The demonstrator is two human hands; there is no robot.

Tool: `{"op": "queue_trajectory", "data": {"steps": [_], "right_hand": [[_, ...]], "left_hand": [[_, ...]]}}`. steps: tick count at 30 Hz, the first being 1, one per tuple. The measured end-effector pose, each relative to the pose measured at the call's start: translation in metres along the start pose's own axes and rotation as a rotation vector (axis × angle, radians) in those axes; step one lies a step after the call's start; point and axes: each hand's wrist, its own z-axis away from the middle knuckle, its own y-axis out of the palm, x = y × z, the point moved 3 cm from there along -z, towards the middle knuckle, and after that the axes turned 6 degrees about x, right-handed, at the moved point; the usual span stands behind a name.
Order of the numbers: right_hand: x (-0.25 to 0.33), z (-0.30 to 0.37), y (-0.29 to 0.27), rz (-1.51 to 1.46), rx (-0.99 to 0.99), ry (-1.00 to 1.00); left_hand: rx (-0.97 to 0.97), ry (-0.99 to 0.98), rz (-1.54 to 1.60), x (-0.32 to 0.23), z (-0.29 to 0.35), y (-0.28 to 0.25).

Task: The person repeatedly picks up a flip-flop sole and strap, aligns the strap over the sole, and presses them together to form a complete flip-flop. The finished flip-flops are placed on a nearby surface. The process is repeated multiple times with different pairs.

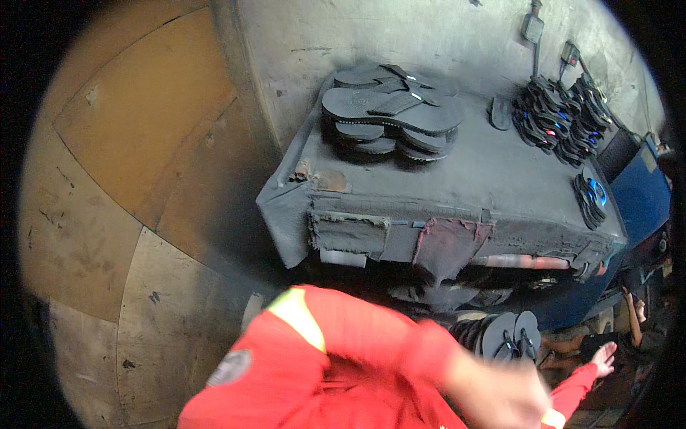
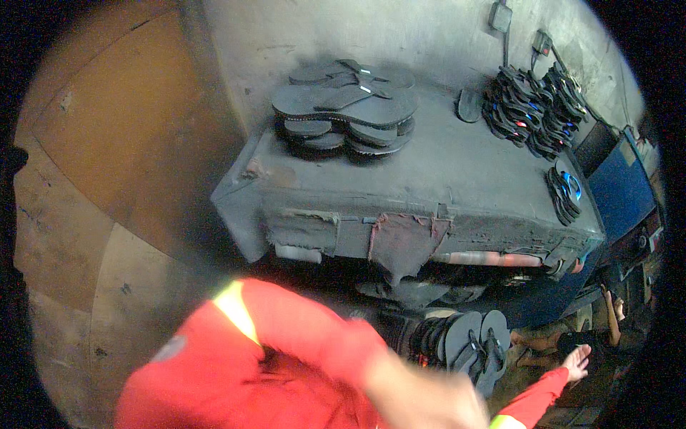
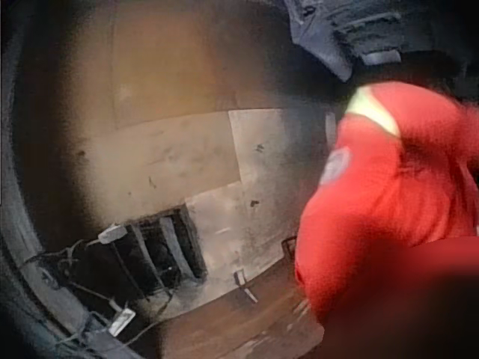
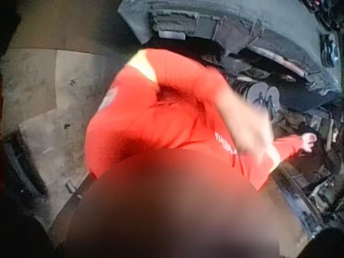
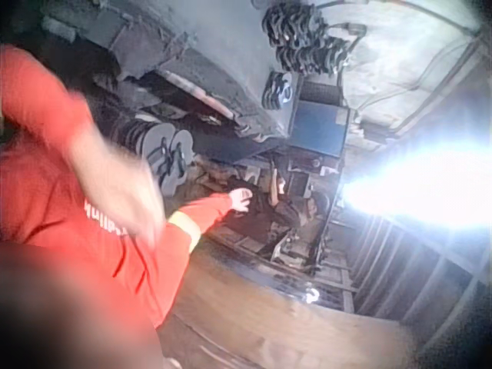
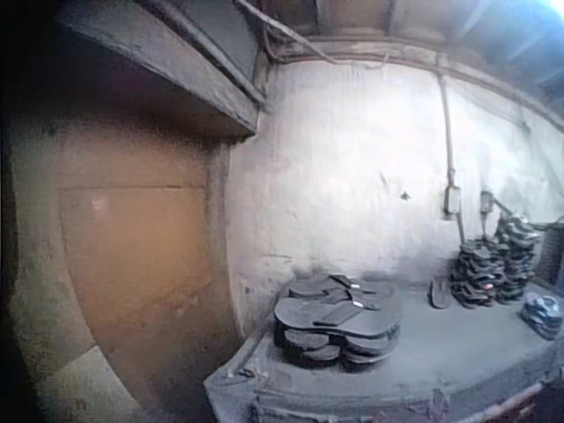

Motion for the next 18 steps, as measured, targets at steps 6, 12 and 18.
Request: {"op": "queue_trajectory", "data": {"steps": [6,12,18], "right_hand": [[-0.121,0.243,0.159,-0.311,0.929,0.372],[-0.241,0.560,0.279,0.234,1.038,1.090],[-0.249,0.656,0.330,-0.358,1.015,1.464]], "left_hand": [[-1.043,-0.967,-1.641,-0.130,0.176,-0.311],[-1.404,-0.962,-0.465,-0.114,0.215,-0.358],[-1.285,-0.809,-0.081,-0.096,0.192,-0.126]]}}
